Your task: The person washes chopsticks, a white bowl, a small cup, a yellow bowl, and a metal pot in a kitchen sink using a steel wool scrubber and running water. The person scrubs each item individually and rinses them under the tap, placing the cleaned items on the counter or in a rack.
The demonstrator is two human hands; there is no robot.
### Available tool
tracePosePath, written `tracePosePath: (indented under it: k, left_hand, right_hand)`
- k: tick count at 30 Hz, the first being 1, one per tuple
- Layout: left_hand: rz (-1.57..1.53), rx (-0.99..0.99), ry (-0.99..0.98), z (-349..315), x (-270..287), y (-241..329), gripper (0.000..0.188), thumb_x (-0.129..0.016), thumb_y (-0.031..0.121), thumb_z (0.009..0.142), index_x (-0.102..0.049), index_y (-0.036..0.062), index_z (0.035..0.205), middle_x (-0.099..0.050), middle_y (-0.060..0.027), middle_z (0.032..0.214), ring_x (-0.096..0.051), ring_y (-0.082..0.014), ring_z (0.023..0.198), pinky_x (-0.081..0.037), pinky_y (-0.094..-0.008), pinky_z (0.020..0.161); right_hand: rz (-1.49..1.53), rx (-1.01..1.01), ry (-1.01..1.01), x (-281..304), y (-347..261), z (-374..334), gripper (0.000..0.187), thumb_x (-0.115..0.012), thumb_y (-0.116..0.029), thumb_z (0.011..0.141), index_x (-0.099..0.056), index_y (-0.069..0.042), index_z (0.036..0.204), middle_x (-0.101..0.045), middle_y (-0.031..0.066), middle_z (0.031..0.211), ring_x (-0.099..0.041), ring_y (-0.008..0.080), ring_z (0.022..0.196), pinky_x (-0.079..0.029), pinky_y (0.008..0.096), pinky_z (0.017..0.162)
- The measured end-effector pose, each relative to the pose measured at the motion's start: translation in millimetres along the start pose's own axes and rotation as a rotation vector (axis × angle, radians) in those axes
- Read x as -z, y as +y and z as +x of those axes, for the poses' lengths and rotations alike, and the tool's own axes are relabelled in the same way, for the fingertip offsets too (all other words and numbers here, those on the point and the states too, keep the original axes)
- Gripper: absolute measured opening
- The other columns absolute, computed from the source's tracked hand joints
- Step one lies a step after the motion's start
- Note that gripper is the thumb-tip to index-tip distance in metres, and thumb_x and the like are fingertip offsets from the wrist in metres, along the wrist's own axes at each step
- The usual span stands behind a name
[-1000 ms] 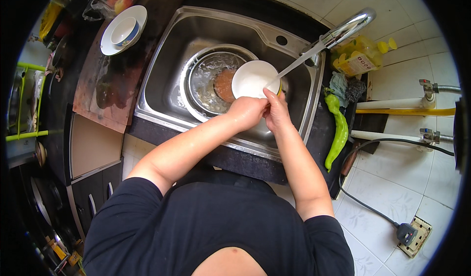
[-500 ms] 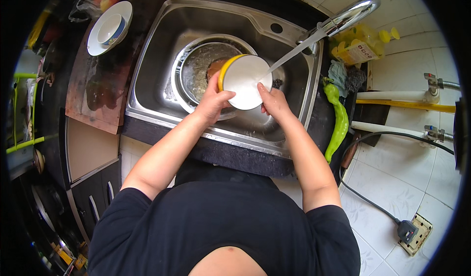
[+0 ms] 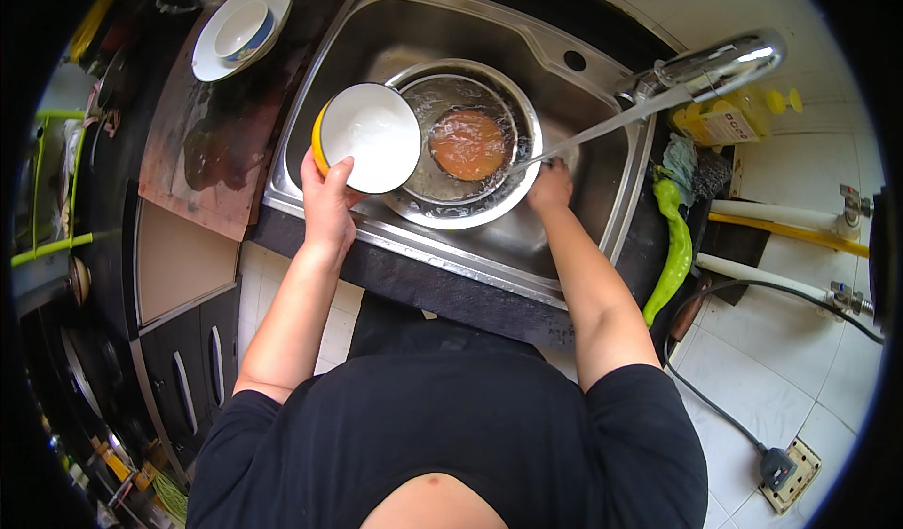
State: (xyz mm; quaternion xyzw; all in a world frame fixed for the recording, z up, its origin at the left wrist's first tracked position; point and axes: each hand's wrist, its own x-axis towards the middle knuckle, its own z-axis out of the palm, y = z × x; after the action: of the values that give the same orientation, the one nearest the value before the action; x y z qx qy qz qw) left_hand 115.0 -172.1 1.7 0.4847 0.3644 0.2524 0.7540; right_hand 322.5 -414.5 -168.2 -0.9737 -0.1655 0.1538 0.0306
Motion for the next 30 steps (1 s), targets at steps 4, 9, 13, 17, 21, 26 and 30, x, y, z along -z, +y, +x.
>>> tracePosePath:
  k: [4, 9, 13, 17, 21, 26, 30]
  left_hand:
    - [-0.005, -0.035, 0.065, -10, 31, 1, 0.045, -0.048, 0.020, 0.084, -0.032, 0.0072, 0.124, -0.051, -0.0107, 0.112, -0.057, -0.0213, 0.096, -0.054, -0.0353, 0.070]
    - [-0.066, -0.003, 0.057, -16, 53, 16, 0.046, -0.048, 0.019, 0.083, -0.031, 0.0052, 0.125, -0.049, -0.0133, 0.114, -0.056, -0.0238, 0.100, -0.054, -0.0378, 0.075]
    - [-0.077, -0.019, 0.035, -19, 70, 35, 0.050, -0.048, 0.020, 0.083, -0.030, 0.0057, 0.127, -0.048, -0.0133, 0.116, -0.055, -0.0234, 0.101, -0.054, -0.0370, 0.075]
    - [-0.102, -0.046, 0.047, -16, 87, 53, 0.052, -0.050, 0.022, 0.082, -0.030, 0.0058, 0.127, -0.047, -0.0133, 0.117, -0.054, -0.0230, 0.102, -0.052, -0.0369, 0.075]
    - [-0.088, -0.038, 0.058, -10, 99, 67, 0.053, -0.051, 0.023, 0.081, -0.029, 0.0061, 0.127, -0.047, -0.0132, 0.117, -0.054, -0.0227, 0.102, -0.052, -0.0370, 0.076]
    - [-0.087, -0.019, 0.007, 0, 110, 83, 0.055, -0.053, 0.023, 0.081, -0.029, 0.0063, 0.127, -0.047, -0.0129, 0.117, -0.053, -0.0222, 0.102, -0.052, -0.0369, 0.076]
    - [-0.086, 0.003, -0.028, 7, 117, 91, 0.056, -0.054, 0.023, 0.080, -0.029, 0.0061, 0.128, -0.047, -0.0127, 0.117, -0.053, -0.0219, 0.103, -0.052, -0.0375, 0.077]
  right_hand:
    - [0.477, 0.004, 0.243, 8, -4, -9, 0.038, -0.045, -0.035, 0.086, -0.055, -0.003, 0.104, -0.053, 0.0222, 0.112, -0.051, 0.0340, 0.105, -0.040, 0.0392, 0.087]
    - [0.828, -0.210, -0.019, 16, -28, -20, 0.035, -0.061, -0.035, 0.078, -0.056, -0.003, 0.091, -0.058, 0.0100, 0.078, -0.054, 0.0212, 0.065, -0.042, 0.0320, 0.054]
    - [1.155, -0.244, -0.174, 31, -36, -30, 0.021, -0.066, -0.024, 0.077, -0.059, -0.005, 0.080, -0.056, -0.0001, 0.063, -0.047, 0.0081, 0.047, -0.034, 0.0229, 0.038]
    - [1.298, -0.287, -0.146, 43, -57, -50, 0.015, -0.063, -0.020, 0.078, -0.057, -0.006, 0.080, -0.058, 0.0005, 0.065, -0.049, 0.0086, 0.048, -0.034, 0.0225, 0.039]
    - [1.353, -0.313, -0.056, 48, -76, -57, 0.011, -0.060, -0.015, 0.078, -0.054, -0.006, 0.080, -0.058, 0.0017, 0.067, -0.051, 0.0103, 0.051, -0.035, 0.0235, 0.040]
    - [1.509, -0.338, 0.019, 48, -90, -61, 0.008, -0.059, -0.009, 0.075, -0.054, -0.002, 0.078, -0.057, 0.0033, 0.068, -0.052, 0.0125, 0.055, -0.039, 0.0243, 0.047]
    - [1.497, -0.355, 0.086, 45, -93, -59, 0.008, -0.058, -0.006, 0.075, -0.055, -0.001, 0.079, -0.058, 0.0045, 0.072, -0.054, 0.0133, 0.064, -0.041, 0.0245, 0.057]
